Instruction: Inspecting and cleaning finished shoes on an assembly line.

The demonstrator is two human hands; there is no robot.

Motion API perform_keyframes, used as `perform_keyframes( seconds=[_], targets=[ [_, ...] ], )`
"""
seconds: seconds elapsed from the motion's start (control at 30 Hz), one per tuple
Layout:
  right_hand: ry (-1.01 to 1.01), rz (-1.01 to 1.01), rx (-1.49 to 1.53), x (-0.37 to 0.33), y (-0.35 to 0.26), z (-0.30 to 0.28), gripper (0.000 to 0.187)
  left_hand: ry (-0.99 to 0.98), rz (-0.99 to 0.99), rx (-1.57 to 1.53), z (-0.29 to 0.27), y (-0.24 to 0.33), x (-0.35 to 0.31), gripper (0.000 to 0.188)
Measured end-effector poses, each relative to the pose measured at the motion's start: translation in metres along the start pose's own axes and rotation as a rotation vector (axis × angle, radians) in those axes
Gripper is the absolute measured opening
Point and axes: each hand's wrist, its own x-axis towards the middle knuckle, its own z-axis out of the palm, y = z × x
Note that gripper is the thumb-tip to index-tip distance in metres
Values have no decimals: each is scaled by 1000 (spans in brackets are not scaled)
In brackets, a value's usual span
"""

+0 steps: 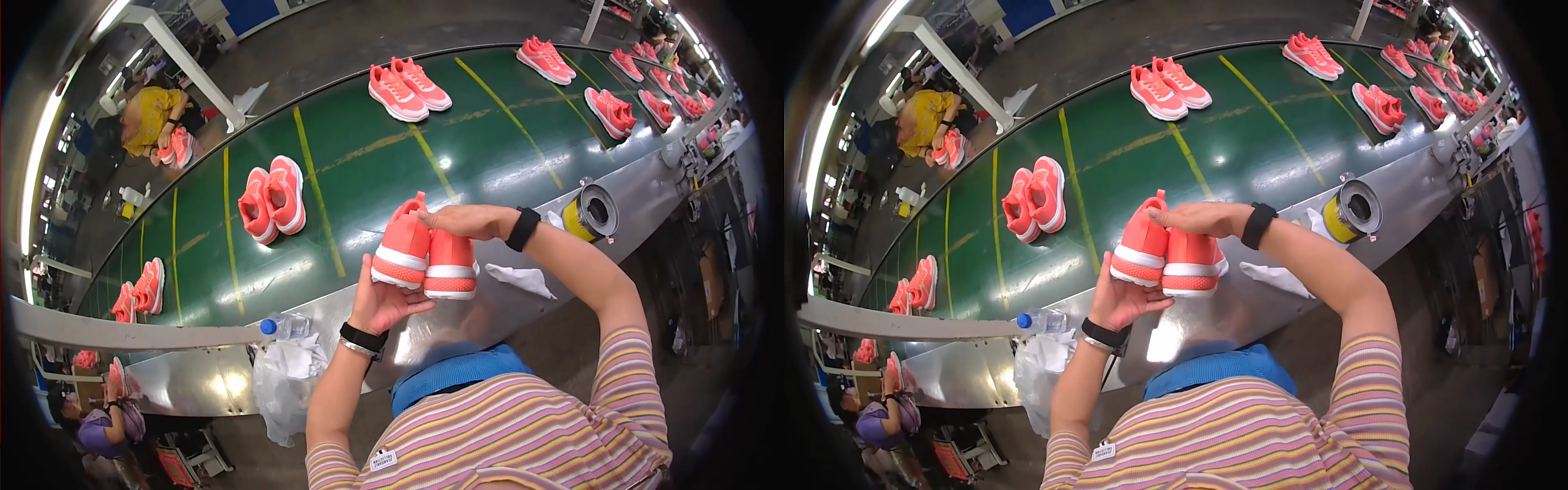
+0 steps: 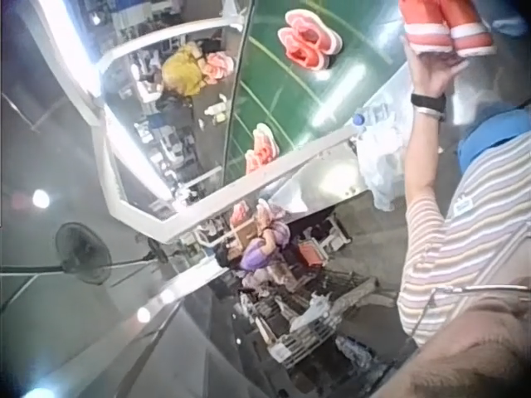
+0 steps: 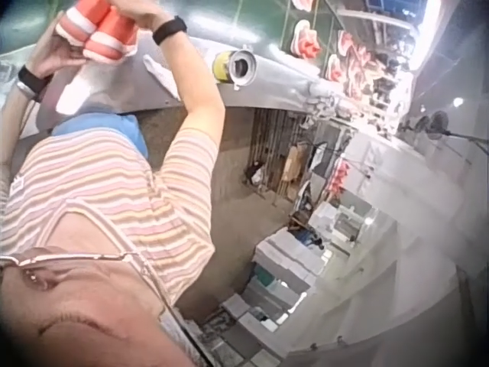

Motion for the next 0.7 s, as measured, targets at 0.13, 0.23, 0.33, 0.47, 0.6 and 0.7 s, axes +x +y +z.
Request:
perform_keyframes(
  seconds=[0.13,0.23,0.33,0.47,0.6,0.7],
  targets=[
    [5,50,-31,-7,-5,-24,82,-5,16,1,12,1,16,88],
    [31,-2,31,-1,10,-44,81,10,71,-26,31,-1,29,87],
    [60,-136,5,1,22,-58,86,53,143,-7,43,-8,40,84],
    [235,-319,-92,-7,56,-77,77,-232,158,-75,51,-23,57,74],
    [286,-419,-223,-25,81,-83,63,-3,404,103,79,-53,70,68],
    [341,-556,20,-42,88,-69,57,-65,441,144,64,-67,75,66]
  ],
)
